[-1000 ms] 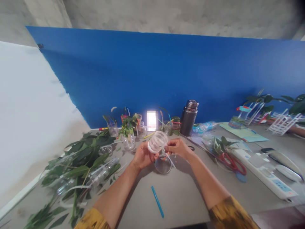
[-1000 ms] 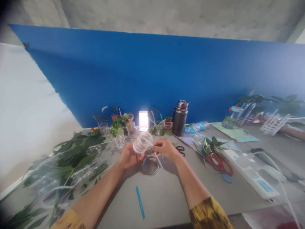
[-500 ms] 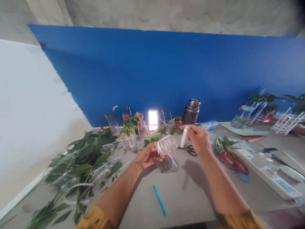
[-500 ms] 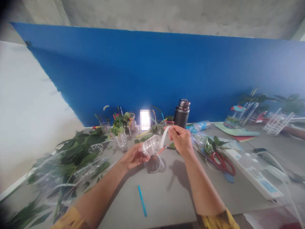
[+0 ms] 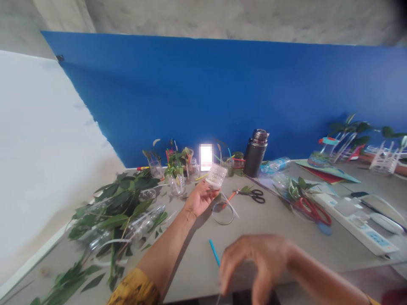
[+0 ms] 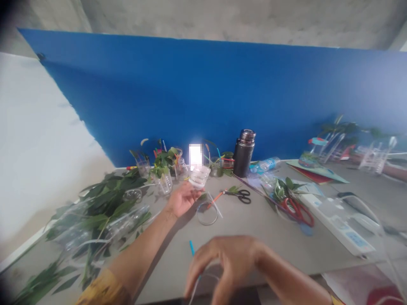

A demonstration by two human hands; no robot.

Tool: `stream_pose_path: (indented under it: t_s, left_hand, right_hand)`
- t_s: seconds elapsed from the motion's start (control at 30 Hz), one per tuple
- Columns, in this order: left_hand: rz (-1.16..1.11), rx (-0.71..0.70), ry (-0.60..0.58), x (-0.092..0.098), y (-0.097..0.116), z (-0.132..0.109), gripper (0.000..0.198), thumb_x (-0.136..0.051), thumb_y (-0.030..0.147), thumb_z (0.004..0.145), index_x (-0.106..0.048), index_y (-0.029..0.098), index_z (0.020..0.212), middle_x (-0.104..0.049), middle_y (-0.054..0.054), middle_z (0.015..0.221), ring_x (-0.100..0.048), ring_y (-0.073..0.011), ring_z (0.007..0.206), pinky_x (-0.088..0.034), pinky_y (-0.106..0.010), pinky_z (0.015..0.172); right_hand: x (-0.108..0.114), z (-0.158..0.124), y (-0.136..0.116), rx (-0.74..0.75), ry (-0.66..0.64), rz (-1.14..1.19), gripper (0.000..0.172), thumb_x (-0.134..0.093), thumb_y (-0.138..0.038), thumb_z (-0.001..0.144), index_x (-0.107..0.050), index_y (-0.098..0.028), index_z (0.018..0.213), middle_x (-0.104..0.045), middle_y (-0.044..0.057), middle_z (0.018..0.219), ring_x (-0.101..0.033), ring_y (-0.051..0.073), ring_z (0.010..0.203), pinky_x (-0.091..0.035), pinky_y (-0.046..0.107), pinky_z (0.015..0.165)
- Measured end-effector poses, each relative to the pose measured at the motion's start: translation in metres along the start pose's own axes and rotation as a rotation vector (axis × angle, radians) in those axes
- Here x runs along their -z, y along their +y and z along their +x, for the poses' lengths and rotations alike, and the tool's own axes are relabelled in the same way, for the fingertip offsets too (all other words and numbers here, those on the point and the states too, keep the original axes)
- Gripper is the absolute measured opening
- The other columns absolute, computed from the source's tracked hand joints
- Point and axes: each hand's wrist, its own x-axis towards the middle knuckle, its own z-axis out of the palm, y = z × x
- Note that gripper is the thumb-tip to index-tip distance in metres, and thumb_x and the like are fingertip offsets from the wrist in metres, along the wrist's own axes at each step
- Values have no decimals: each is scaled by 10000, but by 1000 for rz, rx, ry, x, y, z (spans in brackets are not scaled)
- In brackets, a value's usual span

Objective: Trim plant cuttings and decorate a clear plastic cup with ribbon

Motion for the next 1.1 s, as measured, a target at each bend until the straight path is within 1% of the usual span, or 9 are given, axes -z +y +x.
stream_pose_path:
  t_s: [0.1, 0.2, 0.27, 0.47, 0.57, 0.7, 0.77, 0.9, 1.1]
  left_hand:
    - [19, -65, -17, -5, -2, 0, 402, -829, 212, 679, -644, 204, 1036, -760, -49, 985, -737, -210, 861, -578, -347, 783]
    - [86, -144, 27, -10, -7, 2, 490, -862, 263, 656, -602, 204, 1068, -734, -30, 961, -718, -174, 834, -562, -324, 796]
    - [196, -223, 110, -13, -11, 3, 547, -879, 264, 624, -577, 204, 1076, -704, -25, 978, -704, -169, 837, -560, -331, 802]
    - [574, -544, 260, -18, -18, -1, 734, -872, 287, 626, -498, 212, 1252, -613, -75, 1148, -665, -225, 1018, -562, -355, 831]
    - [733, -668, 307, -17, -20, -6, 734, -845, 329, 700, -496, 220, 1337, -566, -111, 1253, -606, -254, 1136, -558, -377, 880]
    - [757, -684, 228, -13, -21, -8, 697, -824, 327, 749, -510, 231, 1364, -579, -125, 1305, -606, -268, 1185, -563, -389, 926]
    - [706, -649, 182, -13, -21, -9, 626, -789, 295, 780, -527, 233, 1346, -626, -115, 1259, -637, -250, 1161, -567, -376, 936]
    - [710, -562, 144, -13, -16, -9, 250, -649, 290, 901, -658, 193, 1131, -727, -88, 1071, -705, -209, 1010, -567, -360, 918]
    - [958, -810, 242, -11, -10, -9, 155, -665, 321, 916, -744, 202, 977, -727, -75, 1039, -692, -203, 963, -574, -317, 816]
  right_hand:
    - [21, -5, 21, -207, 519, 22, 308, -686, -446, 891, -768, -177, 767, -759, 47, 718, -686, 163, 651, -527, 251, 647]
    - [47, 5, 49, -263, 987, 90, 263, -743, -410, 803, -767, -174, 917, -776, 56, 811, -698, 180, 713, -518, 252, 603]
    - [60, 17, 61, -250, 1114, 242, 397, -805, -404, 749, -742, -192, 1079, -783, 69, 970, -724, 197, 801, -534, 259, 614]
    - [72, 57, 66, -32, 1114, 527, 546, -923, -416, 639, -707, -219, 1101, -765, 53, 1023, -707, 202, 812, -562, 279, 622]
    - [74, 73, 68, 123, 1085, 605, 581, -945, -376, 612, -699, -216, 1114, -775, 57, 1048, -727, 230, 892, -584, 316, 749]
    - [79, 79, 77, 211, 1070, 645, 553, -942, -369, 636, -706, -202, 1108, -778, 70, 1082, -739, 242, 904, -583, 336, 793]
    - [81, 76, 80, 211, 1082, 677, 530, -937, -383, 658, -715, -208, 1106, -779, 60, 1066, -736, 221, 870, -579, 308, 748]
    - [84, 64, 86, 200, 1092, 750, 495, -939, -411, 666, -751, -217, 1081, -779, 50, 1060, -719, 189, 870, -583, 270, 730]
    - [79, 64, 95, 206, 1029, 874, 505, -957, -437, 642, -769, -228, 1062, -779, 53, 1109, -728, 194, 933, -590, 259, 742]
